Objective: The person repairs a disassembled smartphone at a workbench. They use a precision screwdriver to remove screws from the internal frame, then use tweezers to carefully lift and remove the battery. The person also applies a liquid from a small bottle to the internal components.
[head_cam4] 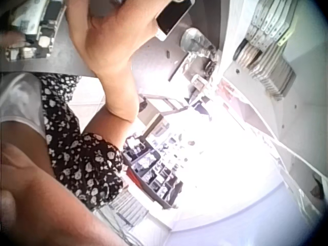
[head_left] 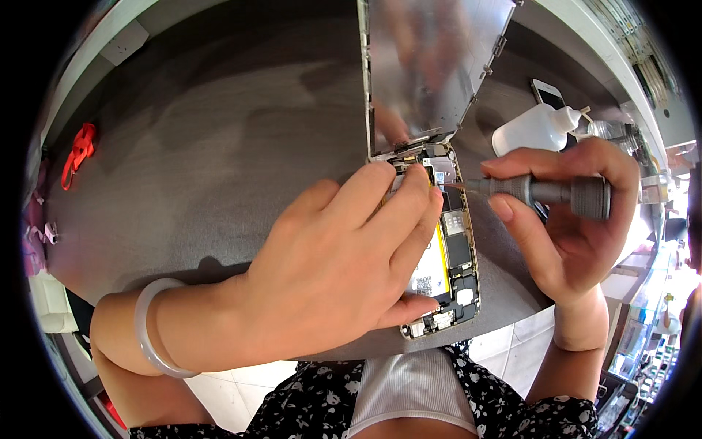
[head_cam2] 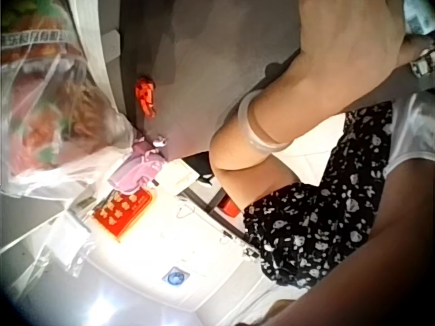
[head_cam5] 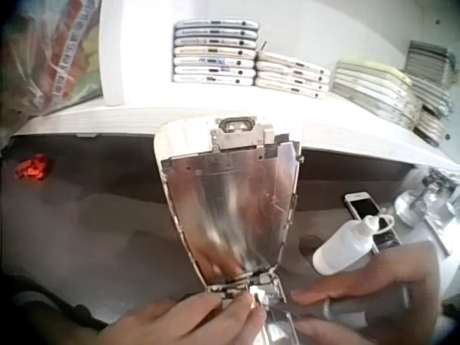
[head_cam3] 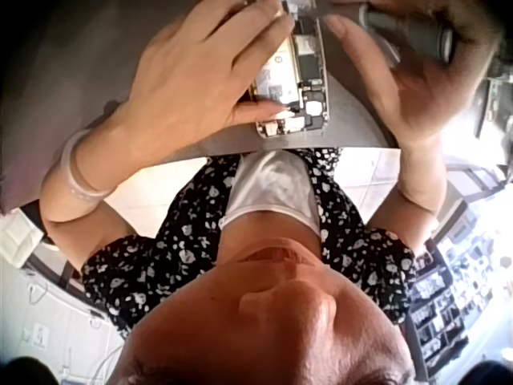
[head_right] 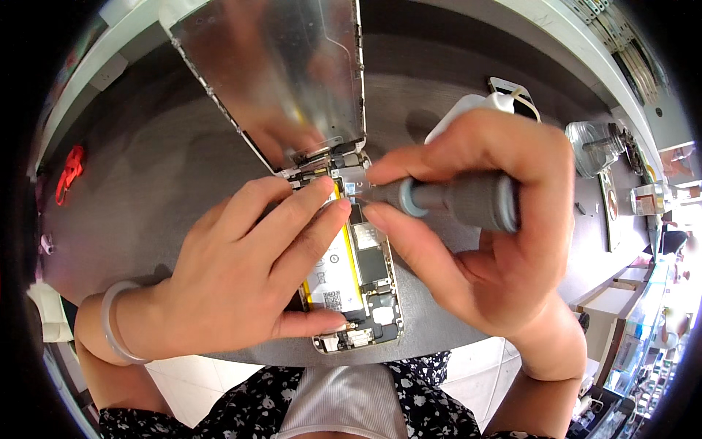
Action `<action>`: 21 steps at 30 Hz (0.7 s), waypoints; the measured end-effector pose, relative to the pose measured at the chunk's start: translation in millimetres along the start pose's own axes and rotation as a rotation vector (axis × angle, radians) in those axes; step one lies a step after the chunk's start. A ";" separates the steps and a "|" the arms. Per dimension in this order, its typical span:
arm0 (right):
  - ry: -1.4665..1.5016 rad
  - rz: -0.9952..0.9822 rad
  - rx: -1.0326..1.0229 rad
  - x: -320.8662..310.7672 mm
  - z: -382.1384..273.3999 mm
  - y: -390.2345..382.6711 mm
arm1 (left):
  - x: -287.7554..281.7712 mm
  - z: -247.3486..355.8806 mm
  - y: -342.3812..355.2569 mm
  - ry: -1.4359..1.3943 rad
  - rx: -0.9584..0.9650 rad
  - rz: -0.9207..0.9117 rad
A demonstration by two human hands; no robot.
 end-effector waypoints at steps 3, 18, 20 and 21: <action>-0.087 -0.016 0.027 5.1 -8.8 17.9 | 0.2 0.3 0.1 -0.016 0.007 0.033; -0.666 -0.272 -0.463 45.2 -64.7 53.5 | 3.2 5.4 -1.0 0.017 0.023 0.094; -0.747 -0.388 -0.408 50.8 -56.8 55.2 | 6.1 6.3 -0.6 0.024 0.029 0.099; -0.788 -0.446 -0.379 52.9 -53.1 55.4 | 6.5 6.6 -0.4 0.027 0.032 0.102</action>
Point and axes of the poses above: each hand's wrist, its own y-axis towards the middle knuckle, its own x-axis out of the palm, z = x × y, the point moved 10 cm from there along y, towards the middle knuckle, and after that the axes turned 15 degrees about z, right-handed, at the moved point
